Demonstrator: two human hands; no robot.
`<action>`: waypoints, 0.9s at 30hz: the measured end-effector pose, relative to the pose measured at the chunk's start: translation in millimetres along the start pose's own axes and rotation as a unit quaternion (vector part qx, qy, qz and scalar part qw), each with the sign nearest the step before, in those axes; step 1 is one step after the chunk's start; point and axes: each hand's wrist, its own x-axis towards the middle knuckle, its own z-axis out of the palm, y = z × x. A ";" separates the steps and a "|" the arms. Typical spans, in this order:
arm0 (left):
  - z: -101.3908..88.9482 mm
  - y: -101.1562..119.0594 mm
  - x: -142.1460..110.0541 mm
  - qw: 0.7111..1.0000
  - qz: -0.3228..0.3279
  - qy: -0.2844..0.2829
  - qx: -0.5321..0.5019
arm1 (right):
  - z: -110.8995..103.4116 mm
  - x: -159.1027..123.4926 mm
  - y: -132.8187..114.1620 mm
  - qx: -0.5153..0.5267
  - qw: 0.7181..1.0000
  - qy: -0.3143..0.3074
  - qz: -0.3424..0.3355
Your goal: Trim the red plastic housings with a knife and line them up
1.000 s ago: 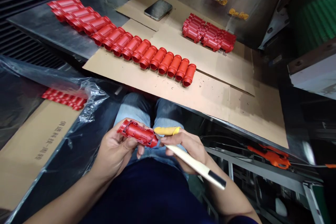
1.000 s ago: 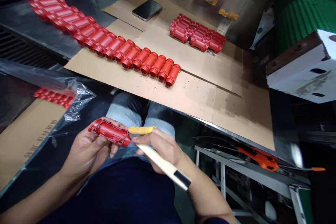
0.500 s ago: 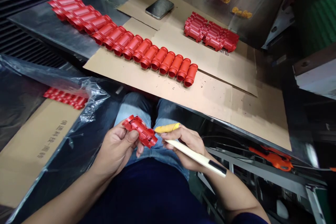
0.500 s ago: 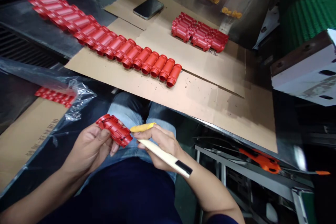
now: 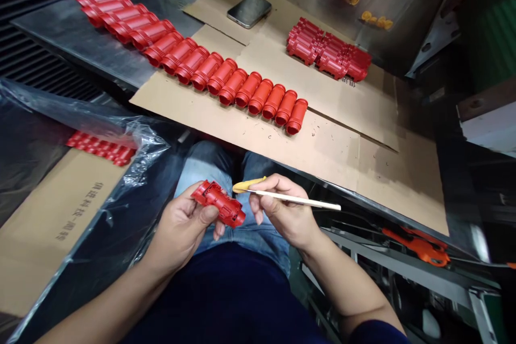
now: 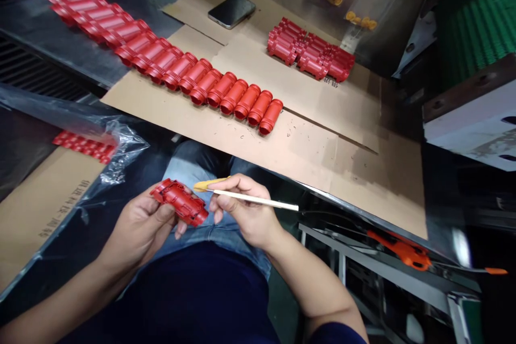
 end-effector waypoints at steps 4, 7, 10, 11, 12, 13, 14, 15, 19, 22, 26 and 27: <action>-1.2 2.5 -0.3 0.999 0.034 0.007 -0.018 | -0.5 -7.3 -4.5 -0.181 0.978 0.028 -0.103; -2.2 2.6 -0.7 0.998 0.044 0.012 -0.034 | 2.2 -17.5 -8.0 -0.268 0.949 0.023 -0.163; -2.5 2.7 -0.2 0.998 0.049 0.015 -0.035 | 5.2 -22.8 -8.5 -0.274 0.946 0.020 -0.170; -2.3 2.9 0.2 0.998 0.049 0.014 -0.034 | 5.7 -23.3 -8.3 -0.275 0.946 0.017 -0.173; -2.0 3.2 0.6 0.998 0.050 0.014 -0.033 | 5.9 -23.2 -8.1 -0.275 0.945 0.015 -0.176; -1.6 3.6 0.9 0.998 0.049 0.013 -0.032 | 5.8 -22.9 -8.1 -0.274 0.945 0.013 -0.178; -1.3 4.0 1.1 0.998 0.050 0.013 -0.031 | 5.7 -22.5 -8.2 -0.272 0.945 0.011 -0.180; -1.1 4.3 1.1 0.998 0.051 0.014 -0.030 | 5.7 -22.1 -8.5 -0.268 0.946 0.009 -0.180; -1.9 4.2 0.0 0.998 0.051 0.023 -0.027 | 6.7 -22.5 -10.1 -0.262 0.950 0.008 -0.172; -3.5 3.2 -0.8 0.998 0.048 0.020 -0.029 | 7.6 -24.3 -8.0 -0.262 0.954 0.020 -0.146; -4.0 1.6 -0.2 0.998 0.046 0.029 -0.028 | 3.4 -24.3 -0.8 -0.226 0.969 -0.003 -0.098; -3.7 1.2 0.2 0.998 0.044 0.035 -0.028 | 1.1 -23.5 0.1 -0.232 0.967 -0.022 -0.103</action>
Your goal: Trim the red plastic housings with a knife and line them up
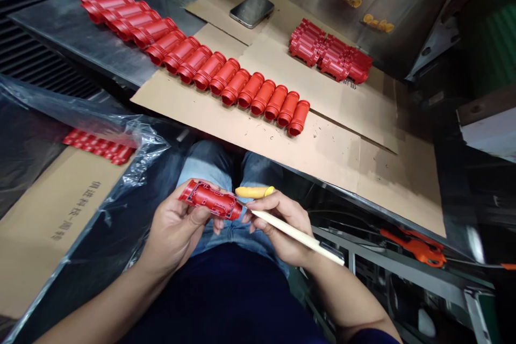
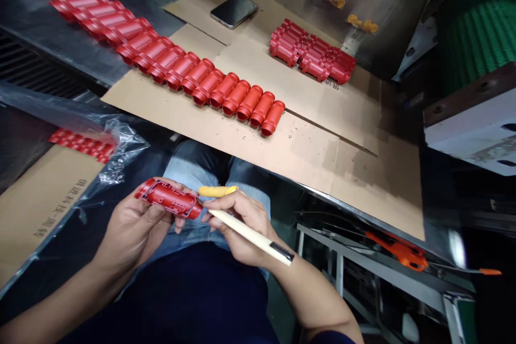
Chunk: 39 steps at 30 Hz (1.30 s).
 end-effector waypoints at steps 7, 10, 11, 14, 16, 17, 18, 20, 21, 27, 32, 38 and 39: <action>3.9 2.4 1.9 0.998 -0.056 0.016 -0.008 | -15.8 7.9 1.1 -0.262 0.937 -0.118 -0.197; 5.8 3.9 1.1 0.997 -0.075 0.018 -0.007 | -13.5 8.1 1.3 -0.249 0.944 -0.093 -0.198; 6.0 3.8 0.7 0.997 -0.077 0.020 -0.005 | -11.6 7.4 1.7 -0.215 0.956 -0.072 -0.183; 4.6 1.7 -0.3 0.998 -0.066 0.015 0.005 | -5.5 6.2 3.0 -0.064 0.995 -0.021 -0.076; 1.6 -0.4 -1.0 0.999 -0.049 -0.004 0.015 | -2.2 8.1 3.6 0.051 0.998 -0.009 0.024; -0.2 -1.4 -1.6 0.999 -0.041 -0.017 0.024 | -0.7 10.2 4.0 0.102 0.993 -0.008 0.066; -2.2 -2.2 -2.3 0.998 -0.035 -0.029 0.037 | 0.7 13.0 4.4 0.150 0.984 -0.006 0.095; -5.7 -3.4 -4.1 0.996 -0.029 -0.043 0.070 | 4.0 19.0 5.3 0.238 0.963 -0.001 0.125; -7.0 -3.7 -4.9 0.995 -0.028 -0.046 0.086 | 6.1 21.5 5.7 0.279 0.951 0.004 0.135; -8.8 -2.9 -3.8 0.993 -0.002 -0.013 0.116 | 16.4 9.0 0.7 0.465 0.873 -0.109 0.098; -9.1 0.4 -1.8 0.996 0.011 -0.007 0.093 | 5.0 -6.3 -9.7 0.144 0.987 -0.054 -0.047; -5.3 2.0 -5.1 0.994 0.021 0.000 0.104 | 0.5 -0.6 -8.6 -0.121 0.981 0.057 -0.138; -4.7 2.3 -5.5 0.995 0.021 -0.002 0.097 | 1.4 -0.1 -7.7 -0.120 0.980 0.054 -0.148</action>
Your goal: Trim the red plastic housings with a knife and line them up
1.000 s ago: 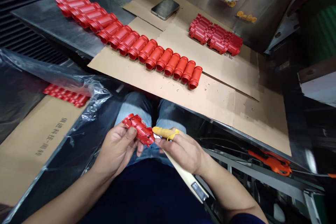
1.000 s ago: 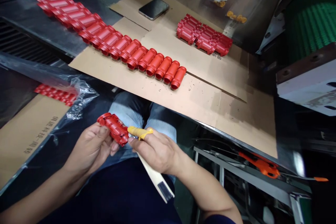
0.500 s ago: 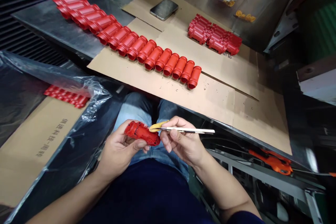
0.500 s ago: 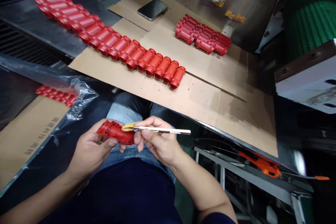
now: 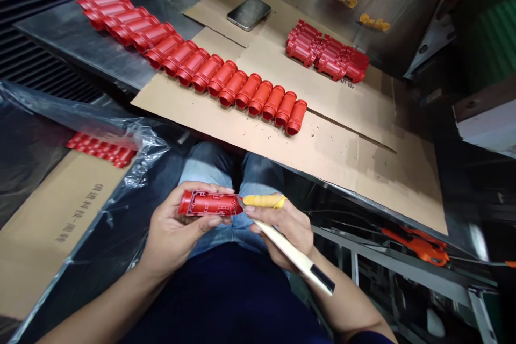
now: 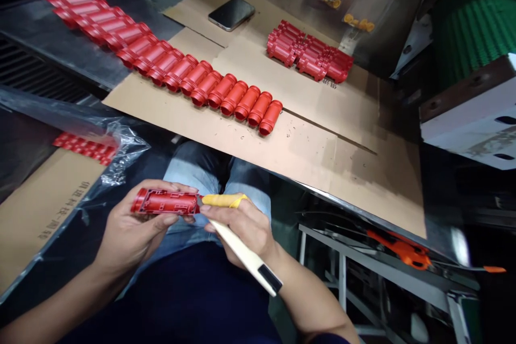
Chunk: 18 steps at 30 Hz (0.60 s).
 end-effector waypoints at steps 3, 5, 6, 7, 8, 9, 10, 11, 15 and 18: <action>1.2 1.4 -1.2 1.000 0.003 -0.001 -0.010 | 1.9 -0.2 0.7 0.010 1.000 -0.005 -0.007; 1.9 2.2 -1.8 1.000 0.008 0.003 -0.008 | 1.8 -0.6 0.1 0.004 1.000 -0.006 -0.010; 2.1 2.3 -2.0 1.000 0.015 0.004 -0.005 | 1.7 -0.9 -0.4 -0.001 1.000 -0.006 -0.011; 2.2 2.4 -2.2 1.000 0.023 0.006 -0.002 | 1.6 -1.2 -0.9 -0.007 1.000 -0.005 -0.011; 2.4 2.2 -2.3 0.999 0.032 0.011 0.004 | 1.7 -1.6 -1.4 -0.012 1.000 -0.003 -0.012; 2.5 1.9 -2.3 0.999 0.039 0.019 0.011 | 1.8 -2.0 -1.9 -0.017 1.000 -0.002 -0.011; 2.8 1.6 -2.4 0.998 0.045 0.026 0.019 | 2.1 -2.4 -2.3 -0.021 1.000 -0.002 -0.009; 3.3 1.4 -2.6 0.998 0.051 0.033 0.027 | 2.4 -2.9 -2.7 -0.025 1.000 -0.001 -0.007; 8.7 3.5 -5.5 0.995 0.063 0.050 0.061 | 3.8 -3.7 -3.7 -0.040 0.999 0.000 -0.008; 14.2 7.7 -8.2 0.995 0.055 0.063 0.060 | 4.6 -3.6 -4.1 -0.041 0.999 -0.002 -0.004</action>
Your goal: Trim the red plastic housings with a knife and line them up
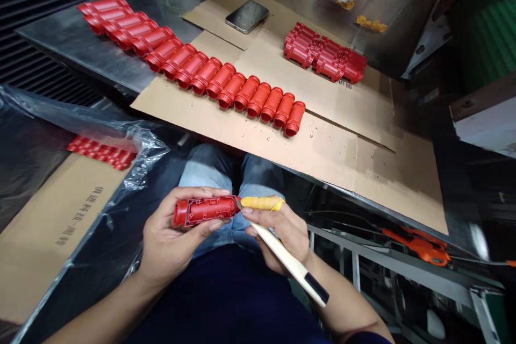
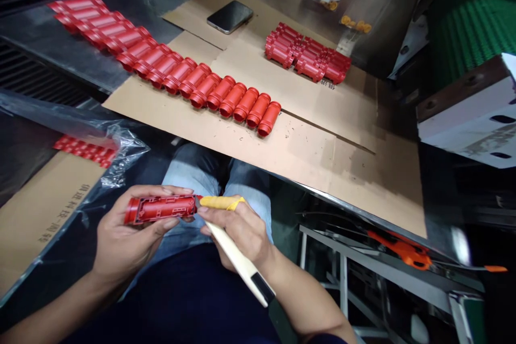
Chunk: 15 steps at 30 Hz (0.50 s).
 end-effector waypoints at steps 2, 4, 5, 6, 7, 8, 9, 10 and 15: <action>2.0 2.8 -0.8 1.000 -0.008 0.006 -0.005 | 0.3 -0.1 -0.3 0.001 1.000 -0.002 0.000; 3.0 4.5 -0.9 1.000 -0.012 0.009 -0.004 | 0.6 -0.4 -0.6 0.007 1.000 -0.001 -0.003; 3.3 5.1 -0.8 1.000 -0.012 0.010 -0.003 | 0.7 -0.6 -0.8 0.010 1.000 -0.001 -0.006; 3.5 5.6 -0.7 1.000 -0.011 0.009 -0.003 | 0.7 -0.7 -1.0 0.013 1.000 -0.001 -0.007; 3.5 6.1 -0.7 1.000 -0.010 0.009 -0.004 | 0.7 -0.7 -1.1 0.014 1.000 -0.001 -0.008; 3.5 6.4 -0.8 1.000 -0.009 0.009 -0.005 | 0.7 -0.6 -1.1 0.014 1.000 -0.002 -0.009; 3.1 6.4 -1.0 1.000 -0.009 0.010 -0.006 | 0.7 -0.4 -0.9 0.013 1.000 -0.004 -0.011; 2.4 6.0 -1.2 1.000 -0.010 0.012 -0.006 | 0.6 -0.2 -0.6 0.012 1.000 -0.005 -0.012; -5.1 -3.9 0.7 0.999 -0.033 -0.010 -0.021 | -1.1 2.9 3.0 0.011 1.000 -0.020 -0.013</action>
